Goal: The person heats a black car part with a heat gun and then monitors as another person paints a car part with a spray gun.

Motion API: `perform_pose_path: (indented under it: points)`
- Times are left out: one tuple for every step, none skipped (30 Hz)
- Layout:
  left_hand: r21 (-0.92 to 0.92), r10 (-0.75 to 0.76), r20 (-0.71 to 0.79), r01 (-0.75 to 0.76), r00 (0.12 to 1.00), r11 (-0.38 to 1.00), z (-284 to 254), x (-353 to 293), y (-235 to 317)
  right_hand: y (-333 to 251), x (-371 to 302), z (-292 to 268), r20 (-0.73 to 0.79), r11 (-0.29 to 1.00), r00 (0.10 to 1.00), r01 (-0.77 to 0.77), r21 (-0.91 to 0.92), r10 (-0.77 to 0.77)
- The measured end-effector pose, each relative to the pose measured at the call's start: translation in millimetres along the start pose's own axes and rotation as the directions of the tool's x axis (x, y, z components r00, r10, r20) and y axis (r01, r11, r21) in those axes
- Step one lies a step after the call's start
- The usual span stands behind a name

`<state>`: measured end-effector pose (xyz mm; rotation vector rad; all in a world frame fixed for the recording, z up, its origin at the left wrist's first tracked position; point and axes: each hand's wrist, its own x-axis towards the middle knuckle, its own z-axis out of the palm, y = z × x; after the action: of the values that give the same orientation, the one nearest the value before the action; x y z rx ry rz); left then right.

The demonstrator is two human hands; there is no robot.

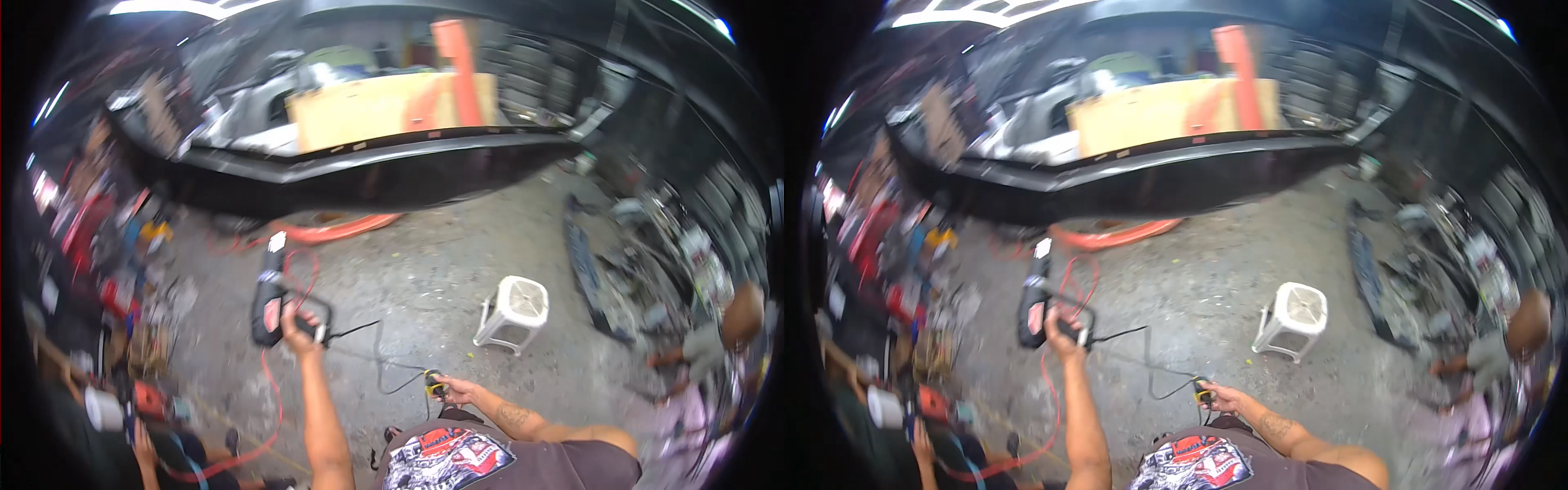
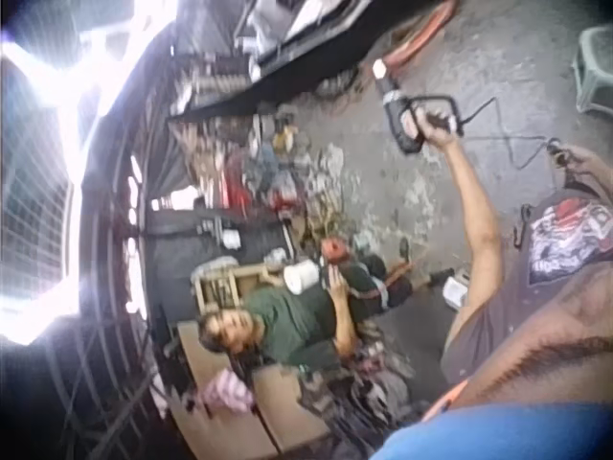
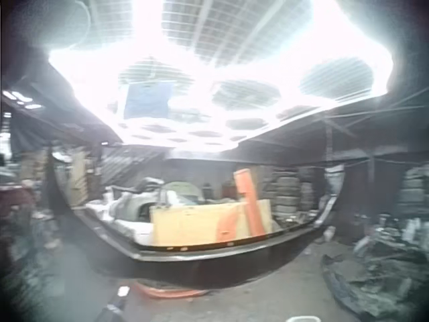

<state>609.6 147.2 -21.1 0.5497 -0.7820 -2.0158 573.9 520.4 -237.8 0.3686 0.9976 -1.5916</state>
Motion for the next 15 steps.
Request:
perform_pose_path:
  points:
    - [-0.034,0.027,-0.013,-0.028,1.0,0.999,-8.7,8.4,3.9,1.7,7.1,-0.1,0.0,0.999,1.0,0.016,-0.034,-0.016]
    - [-0.037,0.02,0.0,-0.02,1.0,0.999,-2.8,6.0,6.1,3.6,11.4,-6.3,-0.014,0.998,0.999,0.029,-0.063,-0.03]
    - [-0.002,0.055,0.001,-0.055,0.999,0.999,-2.2,3.8,8.3,4.9,18.7,-9.3,0.021,0.998,0.999,0.032,-0.055,-0.031]
    - [0.057,0.099,0.016,-0.1,0.995,0.993,7.0,-6.5,15.2,5.5,22.9,-9.2,0.023,0.998,0.999,0.049,-0.03,-0.048]
    - [0.083,0.097,0.021,-0.099,0.995,0.992,9.7,-9.2,11.3,4.1,21.5,-5.4,0.005,1.0,1.0,0.01,-0.018,-0.01]
    - [0.108,0.103,0.019,-0.105,0.994,0.989,10.6,-9.4,7.6,2.3,21.0,-0.5,-0.008,0.999,0.999,-0.035,-0.012,0.034]
    - [0.152,0.12,0.029,-0.123,0.992,0.981,7.3,-5.7,-0.7,4.1,24.7,1.1,0.016,1.0,1.0,-0.014,0.012,0.014]
    - [0.191,0.055,0.049,-0.063,0.997,0.979,12.6,-9.2,-7.7,5.0,19.2,2.6,0.021,0.999,0.999,-0.039,-0.001,0.039]
    - [0.096,-0.006,0.132,-0.007,0.991,0.995,19.8,-14.5,-19.5,2.6,13.0,2.9,0.016,1.0,1.0,0.002,0.014,-0.002]
    - [0.13,-0.05,0.139,0.032,0.989,0.991,27.9,-18.4,-30.1,1.9,10.5,4.1,0.026,0.999,0.999,0.029,0.017,-0.03]
    - [0.102,-0.072,0.193,0.053,0.978,0.993,35.9,-21.2,-43.9,3.9,15.1,-4.8,0.027,0.999,0.999,0.031,0.037,-0.032]
    - [0.174,-0.076,0.209,0.039,0.975,0.984,39.0,-22.1,-52.4,6.3,16.2,-5.3,0.026,0.999,0.999,0.038,0.036,-0.039]
    - [0.22,-0.082,0.243,0.028,0.967,0.975,48.5,-33.0,-55.4,6.4,13.8,-5.1,0.018,0.998,0.998,0.055,0.041,-0.056]
    - [0.252,-0.057,0.231,-0.003,0.971,0.968,63.3,-46.9,-47.2,6.3,11.8,-1.2,0.049,1.0,0.999,0.014,0.001,-0.014]
    - [0.291,-0.032,0.247,-0.043,0.968,0.956,70.7,-58.0,-34.7,6.3,8.8,2.0,0.055,1.0,0.998,0.009,-0.011,-0.009]
